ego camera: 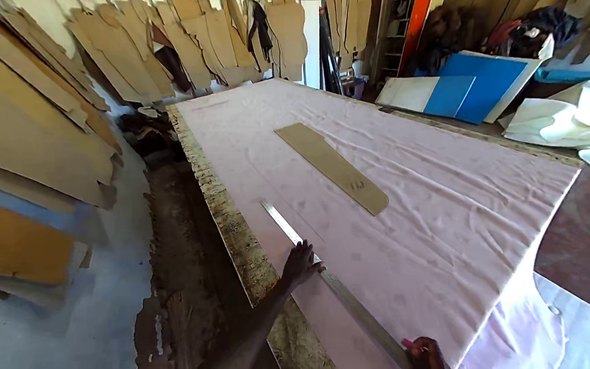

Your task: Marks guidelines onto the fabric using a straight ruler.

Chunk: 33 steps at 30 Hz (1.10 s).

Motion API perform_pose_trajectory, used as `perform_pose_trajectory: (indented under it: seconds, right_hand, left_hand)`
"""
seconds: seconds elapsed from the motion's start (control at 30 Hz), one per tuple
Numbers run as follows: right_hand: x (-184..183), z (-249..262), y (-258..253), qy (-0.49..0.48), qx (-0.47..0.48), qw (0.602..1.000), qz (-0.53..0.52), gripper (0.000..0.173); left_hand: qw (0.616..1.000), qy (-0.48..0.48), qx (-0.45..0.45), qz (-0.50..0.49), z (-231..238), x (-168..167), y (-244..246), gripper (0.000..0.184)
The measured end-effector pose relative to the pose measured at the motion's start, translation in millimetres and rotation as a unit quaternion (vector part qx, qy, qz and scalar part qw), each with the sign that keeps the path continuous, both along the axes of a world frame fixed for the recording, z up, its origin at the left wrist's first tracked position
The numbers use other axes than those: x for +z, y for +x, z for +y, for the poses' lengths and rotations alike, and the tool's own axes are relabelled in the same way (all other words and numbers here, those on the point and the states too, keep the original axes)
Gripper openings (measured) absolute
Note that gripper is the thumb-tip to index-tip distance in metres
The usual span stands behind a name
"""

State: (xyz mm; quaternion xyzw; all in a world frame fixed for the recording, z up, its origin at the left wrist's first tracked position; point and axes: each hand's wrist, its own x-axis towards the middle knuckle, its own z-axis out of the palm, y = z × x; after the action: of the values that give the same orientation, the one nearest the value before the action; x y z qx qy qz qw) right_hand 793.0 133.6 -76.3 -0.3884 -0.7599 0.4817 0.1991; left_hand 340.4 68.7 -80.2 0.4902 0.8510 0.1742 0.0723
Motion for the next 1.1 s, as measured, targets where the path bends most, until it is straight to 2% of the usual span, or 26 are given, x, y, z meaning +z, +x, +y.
perform_pose_trajectory:
  seconds: [0.07,0.23,0.33,0.4,0.5,0.67,0.77,0.9,1.0,1.1]
  right_hand:
    - [-2.0,-0.3,-4.7,0.036,-0.008,0.999,-0.017,0.034]
    - [9.0,-25.6,21.2,0.102,-0.079,0.991,0.037,0.029]
    - [5.8,-41.3,66.1,0.147,-0.178,0.973,-0.029,0.039]
    - [-2.7,-50.0,97.2,0.166,-0.245,0.951,-0.092,0.038]
    - [-14.0,-59.9,120.8,0.149,-0.287,0.94,-0.105,0.035]
    - [-5.3,-59.4,106.7,0.013,-0.342,0.939,0.032,0.03]
    - [1.9,-47.7,96.6,-0.029,-0.36,0.929,0.079,0.028]
    - [-3.6,-39.7,98.6,-0.059,-0.36,0.929,0.065,0.026]
    - [-8.4,-42.5,101.8,-0.029,-0.328,0.943,0.057,0.025]
    - [-17.4,-47.8,101.3,0.058,-0.292,0.955,0.005,0.025]
  left_hand:
    - [0.999,-0.035,-0.022,0.005,4.5,-0.4,-13.4,0.094]
    - [0.999,0.018,-0.044,0.007,23.3,-1.4,-44.8,0.092]
    - [0.999,0.024,-0.044,0.021,30.1,2.0,-51.1,0.09]
    - [0.997,0.042,-0.064,0.015,36.4,6.6,-48.5,0.081]
    - [0.996,0.053,-0.07,0.023,37.7,7.9,-47.5,0.074]
    - [0.996,0.059,-0.056,0.039,35.8,-14.7,-59.0,0.088]
    - [0.998,0.042,-0.033,0.04,40.3,-15.3,-59.6,0.091]
    - [0.998,0.041,-0.014,0.042,42.3,-12.8,-57.2,0.088]
    - [0.999,0.034,-0.005,0.035,40.9,-11.9,-57.1,0.089]
    - [0.999,0.032,-0.002,0.034,40.9,-12.0,-57.6,0.089]
